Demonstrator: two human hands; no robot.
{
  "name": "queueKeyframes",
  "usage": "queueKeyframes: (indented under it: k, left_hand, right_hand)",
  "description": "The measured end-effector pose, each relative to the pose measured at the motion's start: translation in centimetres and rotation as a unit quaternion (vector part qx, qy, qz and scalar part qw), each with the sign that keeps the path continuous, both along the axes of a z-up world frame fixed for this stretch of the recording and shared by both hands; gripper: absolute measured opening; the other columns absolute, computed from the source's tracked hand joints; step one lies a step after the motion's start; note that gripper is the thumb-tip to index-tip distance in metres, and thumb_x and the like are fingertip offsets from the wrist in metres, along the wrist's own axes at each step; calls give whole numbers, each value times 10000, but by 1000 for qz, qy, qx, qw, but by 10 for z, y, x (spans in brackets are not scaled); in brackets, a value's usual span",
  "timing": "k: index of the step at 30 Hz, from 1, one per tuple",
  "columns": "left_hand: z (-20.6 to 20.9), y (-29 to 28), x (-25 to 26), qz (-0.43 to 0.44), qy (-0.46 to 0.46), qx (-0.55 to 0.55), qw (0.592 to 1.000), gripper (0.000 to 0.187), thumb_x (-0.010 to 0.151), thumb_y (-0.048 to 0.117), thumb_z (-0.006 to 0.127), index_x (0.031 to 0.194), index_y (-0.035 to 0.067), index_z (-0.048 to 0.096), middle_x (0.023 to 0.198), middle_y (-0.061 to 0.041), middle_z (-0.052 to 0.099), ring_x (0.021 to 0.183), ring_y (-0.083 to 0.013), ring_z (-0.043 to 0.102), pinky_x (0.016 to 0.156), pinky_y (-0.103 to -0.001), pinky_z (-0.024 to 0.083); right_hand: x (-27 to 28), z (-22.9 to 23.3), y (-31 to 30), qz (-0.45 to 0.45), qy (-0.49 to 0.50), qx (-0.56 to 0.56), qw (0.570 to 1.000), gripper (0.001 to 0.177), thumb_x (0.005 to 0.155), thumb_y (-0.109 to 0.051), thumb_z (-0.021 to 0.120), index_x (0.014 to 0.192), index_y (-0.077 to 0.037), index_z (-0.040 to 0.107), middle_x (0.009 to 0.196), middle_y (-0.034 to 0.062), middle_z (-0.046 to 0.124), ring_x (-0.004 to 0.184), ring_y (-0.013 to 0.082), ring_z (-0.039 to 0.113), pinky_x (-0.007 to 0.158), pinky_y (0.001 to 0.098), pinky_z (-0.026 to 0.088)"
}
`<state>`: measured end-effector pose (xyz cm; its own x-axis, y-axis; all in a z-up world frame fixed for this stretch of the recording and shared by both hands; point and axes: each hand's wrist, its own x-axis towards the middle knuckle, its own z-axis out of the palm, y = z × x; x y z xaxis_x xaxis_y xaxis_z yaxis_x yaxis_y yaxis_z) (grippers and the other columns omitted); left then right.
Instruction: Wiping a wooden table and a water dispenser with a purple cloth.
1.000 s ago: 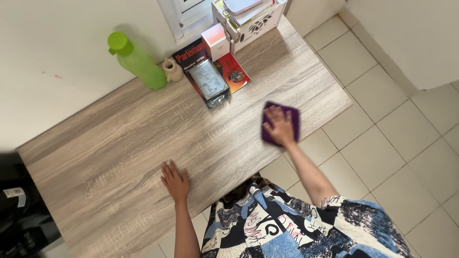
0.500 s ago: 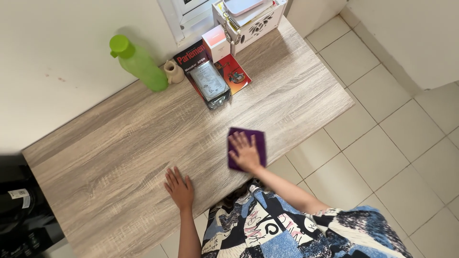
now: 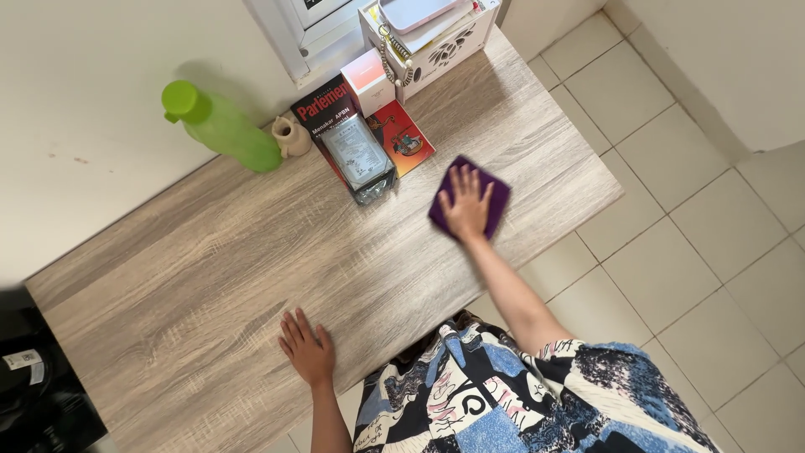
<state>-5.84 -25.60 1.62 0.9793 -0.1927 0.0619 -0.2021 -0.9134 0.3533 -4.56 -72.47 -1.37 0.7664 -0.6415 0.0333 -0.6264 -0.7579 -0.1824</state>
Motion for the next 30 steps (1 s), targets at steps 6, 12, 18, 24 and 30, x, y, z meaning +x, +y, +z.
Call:
queueKeyframes:
  k: [6, 12, 18, 24, 30]
  left_hand:
    - [3, -4, 0, 13, -3, 3, 1000, 631, 1049, 407, 387, 1636, 192, 303, 1706, -116, 253, 1579, -301, 202, 1281, -493, 96]
    - [2, -4, 1, 20, -6, -1, 1000, 630, 1034, 399, 412, 1627, 210, 318, 1706, -98, 265, 1580, -290, 209, 1284, -488, 104]
    - [4, -3, 1, 28, -5, -2, 1000, 629, 1028, 409, 420, 1619, 214, 336, 1699, -100, 274, 1580, -283, 207, 1287, -482, 97]
    - [-4, 4, 3, 21, -7, 10, 1000, 644, 1028, 418, 411, 1627, 207, 308, 1699, -100, 259, 1583, -270, 194, 1285, -480, 85]
    - [-11, 8, 1, 8, -18, 19, 1000, 642, 1052, 400, 396, 1643, 180, 274, 1712, -106, 218, 1583, -279, 177, 1279, -485, 74]
  right_hand:
    - [-8, 10, -113, -111, 36, 41, 992, 721, 1074, -673, 167, 1666, -291, 12, 1749, -12, -22, 1610, 208, 2, 1265, 593, -50]
    - [-53, 21, -152, -213, 17, 50, 976, 709, 1070, -624, 200, 1680, -277, 101, 1753, 39, 80, 1607, 257, 54, 1258, 610, -43]
    - [-82, 7, -92, -207, -34, 12, 978, 704, 1086, -579, 252, 1680, -210, 173, 1745, 105, 154, 1603, 322, 113, 1235, 656, -17]
    - [-63, -3, 29, -23, -22, 4, 999, 724, 1045, -583, 303, 1672, -241, 190, 1741, 63, 139, 1596, 291, 108, 1233, 642, -14]
    - [-32, 3, 151, 225, -40, -4, 974, 719, 1036, -562, 419, 1658, -246, 242, 1743, 42, 152, 1603, 219, 108, 1264, 591, 12]
